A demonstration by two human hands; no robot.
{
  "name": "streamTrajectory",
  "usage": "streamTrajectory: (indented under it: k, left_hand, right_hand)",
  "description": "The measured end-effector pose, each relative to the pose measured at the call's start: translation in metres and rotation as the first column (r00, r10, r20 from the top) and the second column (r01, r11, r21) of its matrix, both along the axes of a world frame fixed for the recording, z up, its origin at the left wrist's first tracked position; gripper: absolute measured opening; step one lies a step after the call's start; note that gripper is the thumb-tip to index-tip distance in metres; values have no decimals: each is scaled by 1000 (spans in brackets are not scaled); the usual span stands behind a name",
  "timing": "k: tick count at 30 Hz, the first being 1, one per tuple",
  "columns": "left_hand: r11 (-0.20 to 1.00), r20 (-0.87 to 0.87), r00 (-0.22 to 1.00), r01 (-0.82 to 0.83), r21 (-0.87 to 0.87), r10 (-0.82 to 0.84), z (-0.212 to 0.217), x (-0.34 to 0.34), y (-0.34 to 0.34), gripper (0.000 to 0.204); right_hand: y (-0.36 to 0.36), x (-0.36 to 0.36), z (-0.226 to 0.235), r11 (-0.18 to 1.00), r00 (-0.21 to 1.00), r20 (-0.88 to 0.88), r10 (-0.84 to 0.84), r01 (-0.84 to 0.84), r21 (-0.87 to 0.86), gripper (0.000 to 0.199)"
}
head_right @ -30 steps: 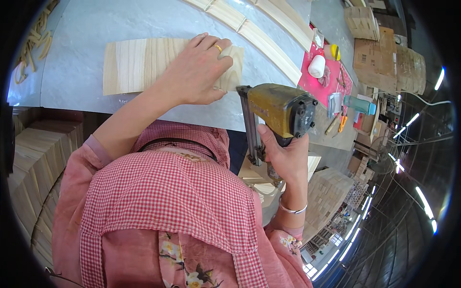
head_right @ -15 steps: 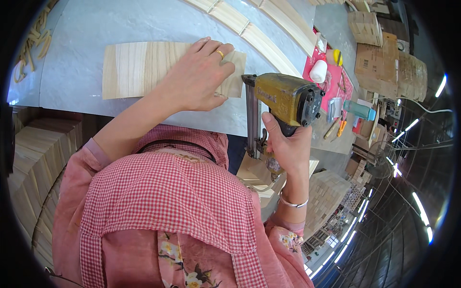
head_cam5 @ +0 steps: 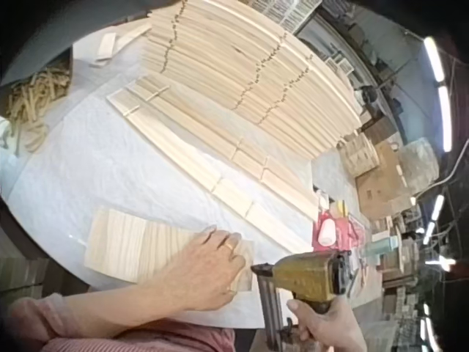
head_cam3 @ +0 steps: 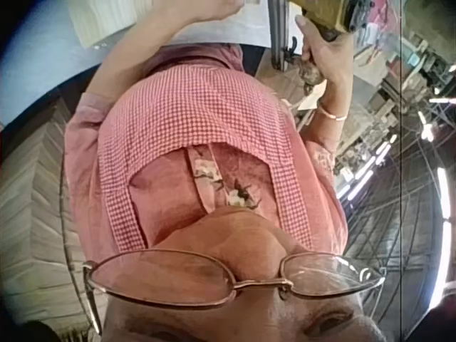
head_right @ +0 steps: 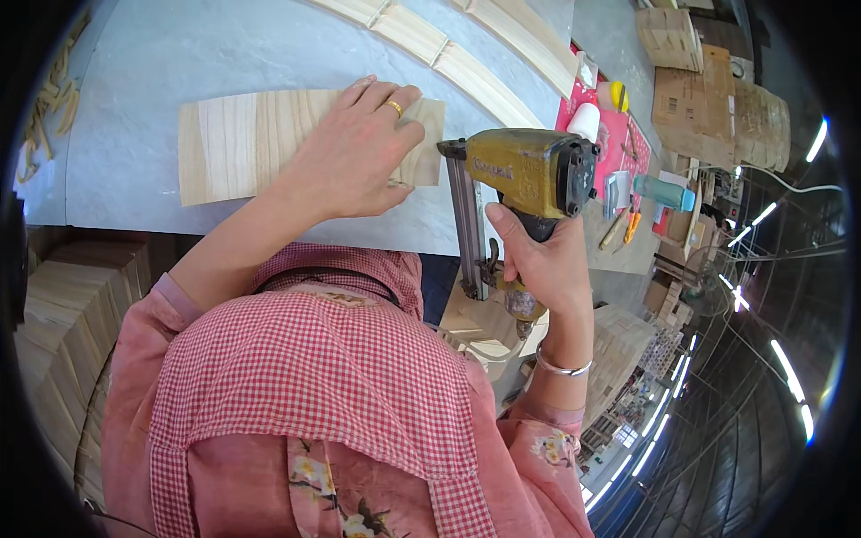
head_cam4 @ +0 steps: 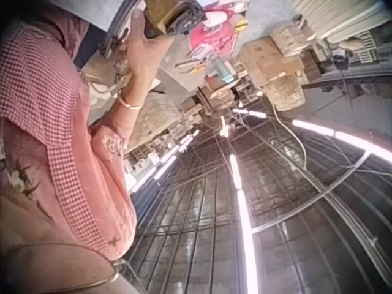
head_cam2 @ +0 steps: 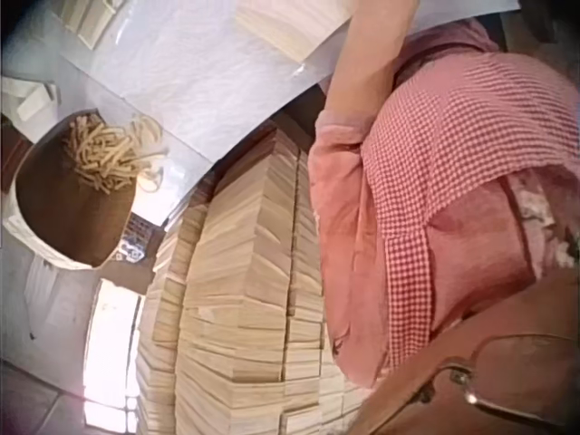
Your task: Assembling wooden boxes by applying glue to joints and using a staple gun to secure wooden slats.
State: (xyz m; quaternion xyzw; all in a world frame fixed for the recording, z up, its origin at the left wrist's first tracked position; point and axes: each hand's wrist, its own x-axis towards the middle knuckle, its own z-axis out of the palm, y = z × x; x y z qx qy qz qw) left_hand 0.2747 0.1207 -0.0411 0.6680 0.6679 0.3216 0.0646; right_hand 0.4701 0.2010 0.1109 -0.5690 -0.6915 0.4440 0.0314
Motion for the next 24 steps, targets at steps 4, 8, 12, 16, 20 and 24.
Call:
streamTrajectory:
  k: [4,8,12,16,20,24]
  left_hand:
    - [997,-50,998,-31,75,35,-3,0,-2,48]
    - [1000,-23,999,-25,-7,25,3,-1,-3,52]
    - [995,16,1000,-14,-96,16,4,-2,-2,55]
    - [999,-6,999,-34,-42,34,1,-2,-1,56]
    - [999,7,1000,-23,-41,23,1,-3,1,55]
    - [997,19,1000,-10,-81,11,4,-3,0,56]
  right_hand:
    - [6,-4,7,999,999,6,33,-34,16,25]
    - [15,-15,6,997,998,20,61,-62,55,26]
    - [26,-26,2,992,996,33,88,-90,84,27]
    - [33,-31,1,990,992,42,115,-118,77,29]
    - [34,-35,4,992,992,68,102,-106,67,28]
    - [37,-38,4,991,991,66,117,-122,64,28]
